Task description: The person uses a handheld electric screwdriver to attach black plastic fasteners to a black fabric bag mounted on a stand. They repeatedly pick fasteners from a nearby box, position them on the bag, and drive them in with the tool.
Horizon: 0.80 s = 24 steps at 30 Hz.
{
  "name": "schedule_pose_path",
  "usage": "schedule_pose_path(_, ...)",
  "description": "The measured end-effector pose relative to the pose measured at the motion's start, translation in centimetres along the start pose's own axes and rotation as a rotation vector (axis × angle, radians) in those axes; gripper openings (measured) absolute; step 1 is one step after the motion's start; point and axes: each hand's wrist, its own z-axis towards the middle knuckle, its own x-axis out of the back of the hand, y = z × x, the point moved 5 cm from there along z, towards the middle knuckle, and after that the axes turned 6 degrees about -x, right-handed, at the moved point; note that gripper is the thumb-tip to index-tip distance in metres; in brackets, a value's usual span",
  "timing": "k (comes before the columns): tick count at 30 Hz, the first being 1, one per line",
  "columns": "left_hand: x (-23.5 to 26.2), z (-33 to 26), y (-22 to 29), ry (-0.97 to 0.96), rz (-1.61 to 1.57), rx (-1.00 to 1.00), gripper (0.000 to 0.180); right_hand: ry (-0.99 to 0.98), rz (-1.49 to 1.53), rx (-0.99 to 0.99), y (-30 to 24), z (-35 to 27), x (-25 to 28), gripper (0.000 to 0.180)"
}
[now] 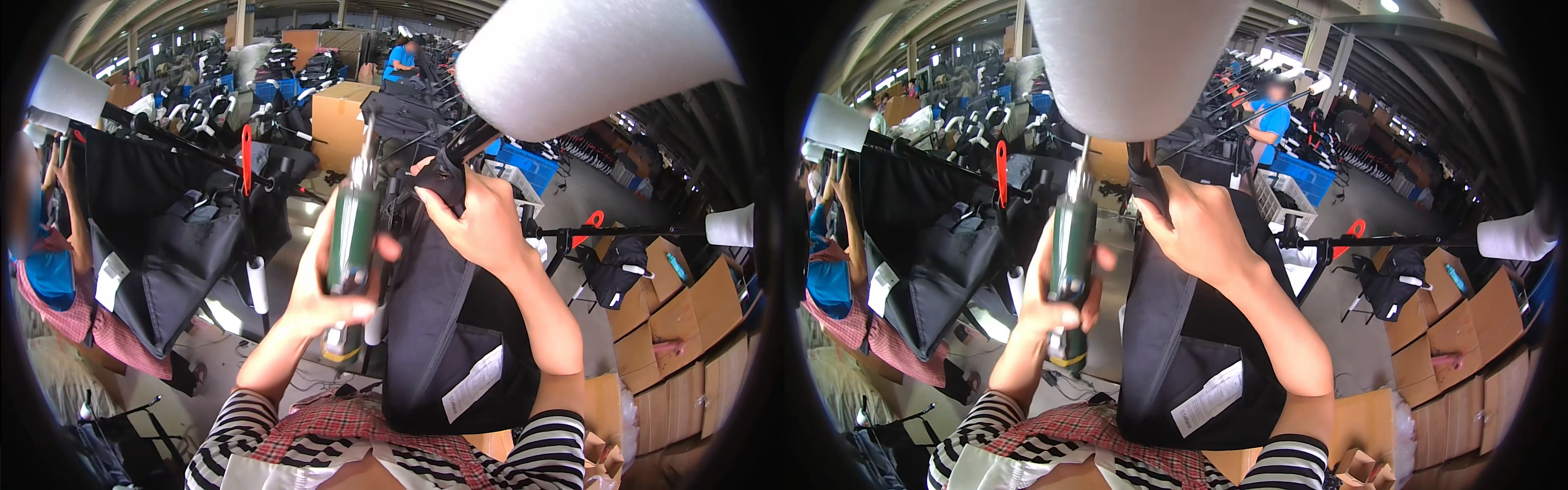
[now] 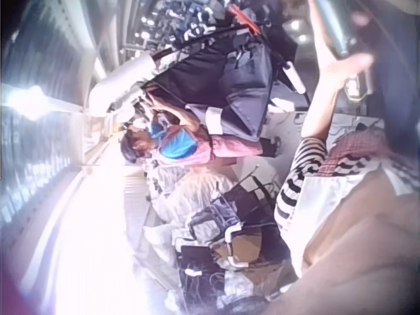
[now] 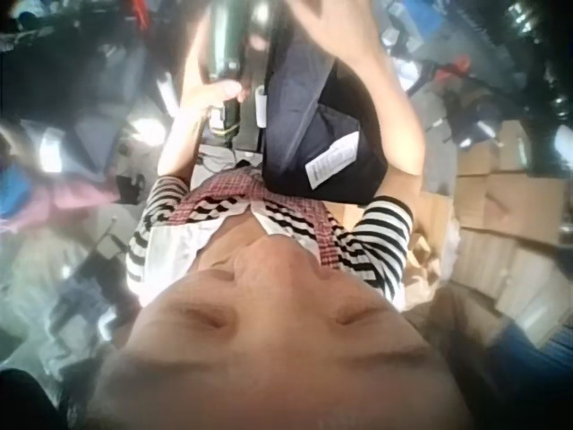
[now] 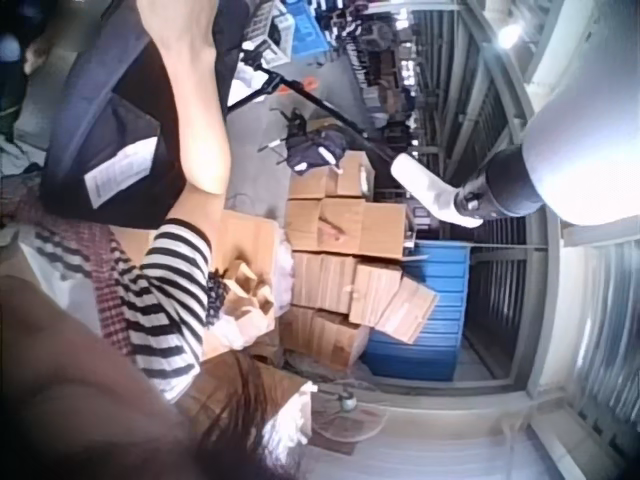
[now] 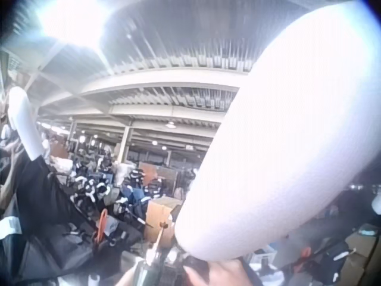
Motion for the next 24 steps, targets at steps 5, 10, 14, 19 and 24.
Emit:
schedule_pose_path(5, -0.7, -5.8, -0.2, -0.135, -0.023, 0.239, 0.136, -0.109, -0.001, -0.066, 0.8, -0.2, 0.4, 0.024)
schedule_pose_path(10, -0.6, -6.0, -1.3, -0.144, 0.015, 0.265, 0.134, -0.119, -0.018, -0.061, 0.7, -0.1, 0.4, 0.027)
schedule_pose_path(14, -0.8, -5.5, -1.7, -0.134, 0.020, 0.279, 0.133, -0.112, -0.023, -0.058, 0.7, -0.2, 0.5, 0.027)
schedule_pose_path(19, -1.4, -5.4, -2.1, -0.133, 0.011, 0.227, 0.128, -0.084, -0.056, -0.055, 0.9, -0.5, 0.2, 0.030)
schedule_pose_path(24, -2.9, -5.5, -2.2, -0.087, -0.035, 0.228, 0.120, -0.055, -0.067, -0.051, 1.0, -1.0, -0.1, 0.033)
